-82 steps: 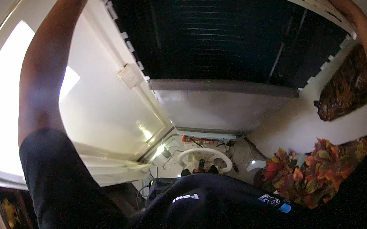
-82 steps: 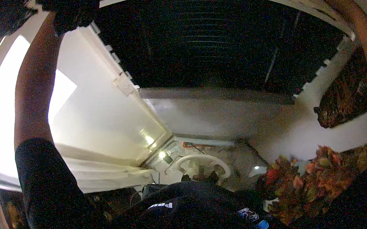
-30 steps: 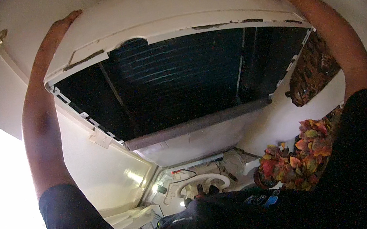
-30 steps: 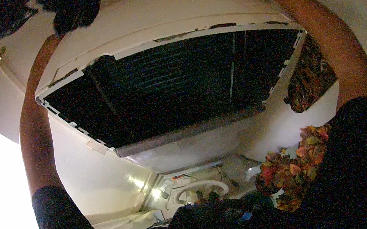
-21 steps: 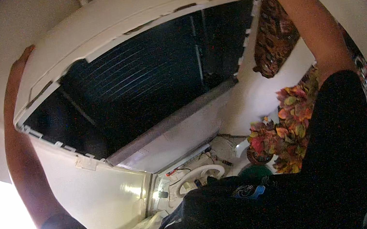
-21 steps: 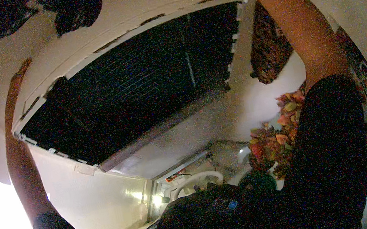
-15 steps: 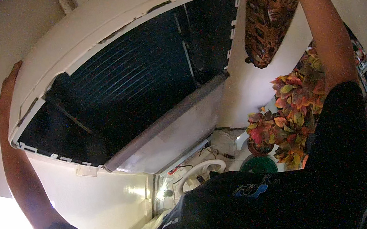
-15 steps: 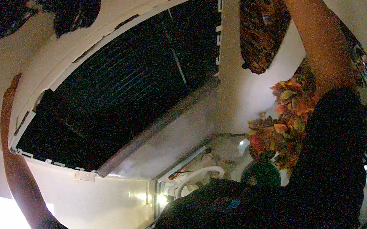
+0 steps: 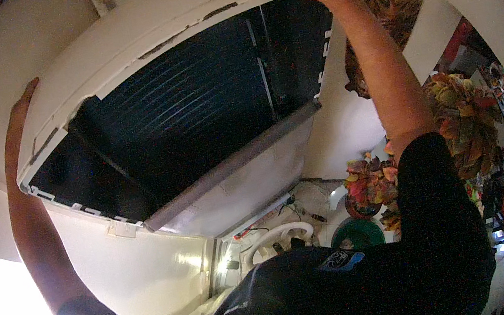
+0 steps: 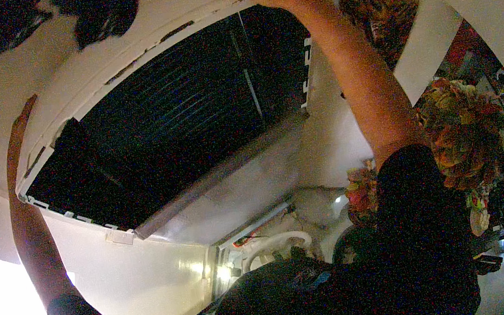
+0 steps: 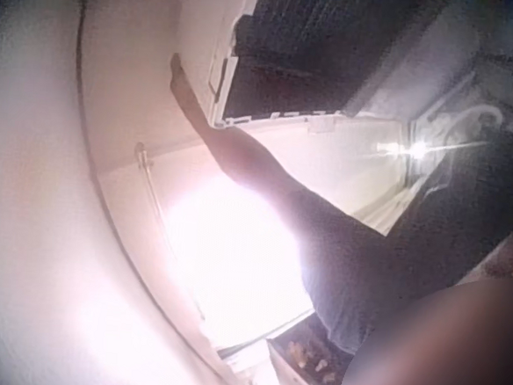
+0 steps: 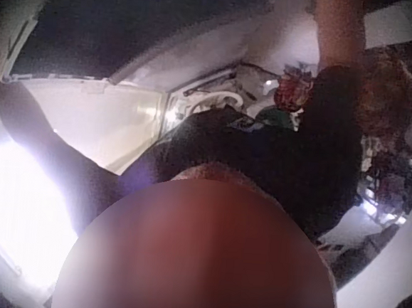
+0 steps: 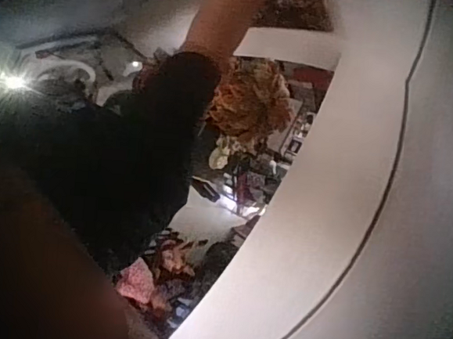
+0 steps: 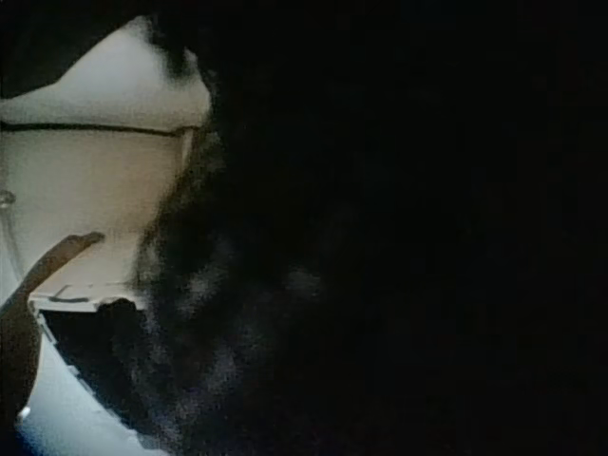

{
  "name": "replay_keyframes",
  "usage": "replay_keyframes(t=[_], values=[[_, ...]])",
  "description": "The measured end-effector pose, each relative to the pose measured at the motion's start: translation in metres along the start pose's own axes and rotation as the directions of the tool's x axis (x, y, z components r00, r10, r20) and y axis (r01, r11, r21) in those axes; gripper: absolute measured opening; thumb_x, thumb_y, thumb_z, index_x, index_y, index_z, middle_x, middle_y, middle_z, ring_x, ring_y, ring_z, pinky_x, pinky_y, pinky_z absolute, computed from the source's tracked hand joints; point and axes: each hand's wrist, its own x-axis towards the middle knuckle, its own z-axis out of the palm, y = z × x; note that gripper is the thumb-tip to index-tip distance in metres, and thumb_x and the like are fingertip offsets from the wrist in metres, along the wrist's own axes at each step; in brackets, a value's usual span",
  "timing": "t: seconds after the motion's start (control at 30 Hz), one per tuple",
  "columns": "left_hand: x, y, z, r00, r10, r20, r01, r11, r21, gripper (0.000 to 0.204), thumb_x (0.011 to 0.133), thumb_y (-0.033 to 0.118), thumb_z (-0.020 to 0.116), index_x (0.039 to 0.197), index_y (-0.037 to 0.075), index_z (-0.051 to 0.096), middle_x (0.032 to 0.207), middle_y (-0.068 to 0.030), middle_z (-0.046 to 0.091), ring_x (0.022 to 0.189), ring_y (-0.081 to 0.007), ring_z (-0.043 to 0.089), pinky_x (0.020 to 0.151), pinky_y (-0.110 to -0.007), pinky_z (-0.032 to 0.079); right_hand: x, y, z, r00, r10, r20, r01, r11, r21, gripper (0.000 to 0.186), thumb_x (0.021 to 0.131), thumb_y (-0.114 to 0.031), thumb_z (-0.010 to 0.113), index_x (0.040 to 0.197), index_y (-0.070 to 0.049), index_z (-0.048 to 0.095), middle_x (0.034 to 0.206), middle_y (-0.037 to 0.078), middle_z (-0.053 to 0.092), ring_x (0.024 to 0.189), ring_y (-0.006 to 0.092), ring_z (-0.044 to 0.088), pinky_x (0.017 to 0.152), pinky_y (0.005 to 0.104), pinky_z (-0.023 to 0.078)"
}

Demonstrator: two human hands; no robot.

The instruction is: The person lifts a white air conditioner front panel and aligns it onto the wall-mounted unit. They then use a cordless drill and a screwdriver to fasten screws into the top of the unit, securing the panel in place.

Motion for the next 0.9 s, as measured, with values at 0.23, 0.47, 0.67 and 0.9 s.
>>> replay_keyframes(t=[0.23, 0.47, 0.67, 0.9], values=[[-0.023, -0.018, -0.012, 0.996, 0.073, -0.05, -0.066, 0.991, 0.12, 0.035, 0.098, 0.03, 0.047, 0.127, 0.012, 0.053, 0.114, -0.0134, 0.06, 0.098, -0.0243, 0.06, 0.091, -0.035, 0.045, -0.012, -0.018, -0.032, 0.978, -0.203, -0.052, 0.204, 0.979, 0.013, 0.037, 0.104, -0.031, 0.039, 0.114, -0.012, 0.068, 0.107, 0.012, 0.071, 0.101, 0.035, 0.066, 0.092, 0.0434, 0.05], [-0.061, -0.006, -0.013, 0.996, 0.061, -0.07, -0.049, 0.984, 0.171, 0.029, 0.098, 0.03, 0.046, 0.121, 0.012, 0.051, 0.108, -0.0118, 0.057, 0.093, -0.0231, 0.056, 0.086, -0.034, 0.043, -0.074, -0.179, -0.062, 0.646, -0.716, -0.264, 0.763, 0.611, 0.21, 0.023, 0.089, -0.016, 0.061, 0.108, -0.004, 0.068, 0.107, 0.014, 0.069, 0.104, 0.0342, 0.064, 0.097, 0.0461, 0.047], [-0.074, -0.004, -0.015, 0.997, 0.049, -0.055, -0.04, 0.988, 0.15, 0.024, 0.097, 0.029, 0.046, 0.115, 0.013, 0.049, 0.103, -0.0104, 0.055, 0.088, -0.0221, 0.053, 0.082, -0.033, 0.042, -0.08, -0.299, -0.063, 0.527, -0.786, -0.323, 0.848, 0.463, 0.257, 0.034, 0.087, -0.03, 0.065, 0.107, -0.003, 0.068, 0.103, 0.015, 0.069, 0.101, 0.0349, 0.064, 0.091, 0.0454, 0.05], [-0.07, -0.018, -0.012, 0.998, 0.057, -0.035, -0.053, 0.992, 0.114, 0.019, 0.097, 0.028, 0.045, 0.109, 0.014, 0.047, 0.097, -0.0088, 0.052, 0.082, -0.0208, 0.05, 0.077, -0.032, 0.04, -0.076, -0.381, 0.009, 0.635, -0.772, -0.017, 0.739, 0.601, 0.305, 0.046, 0.089, -0.048, 0.06, 0.098, -0.003, 0.069, 0.085, 0.016, 0.071, 0.082, 0.0389, 0.069, 0.075, 0.0523, 0.055]])
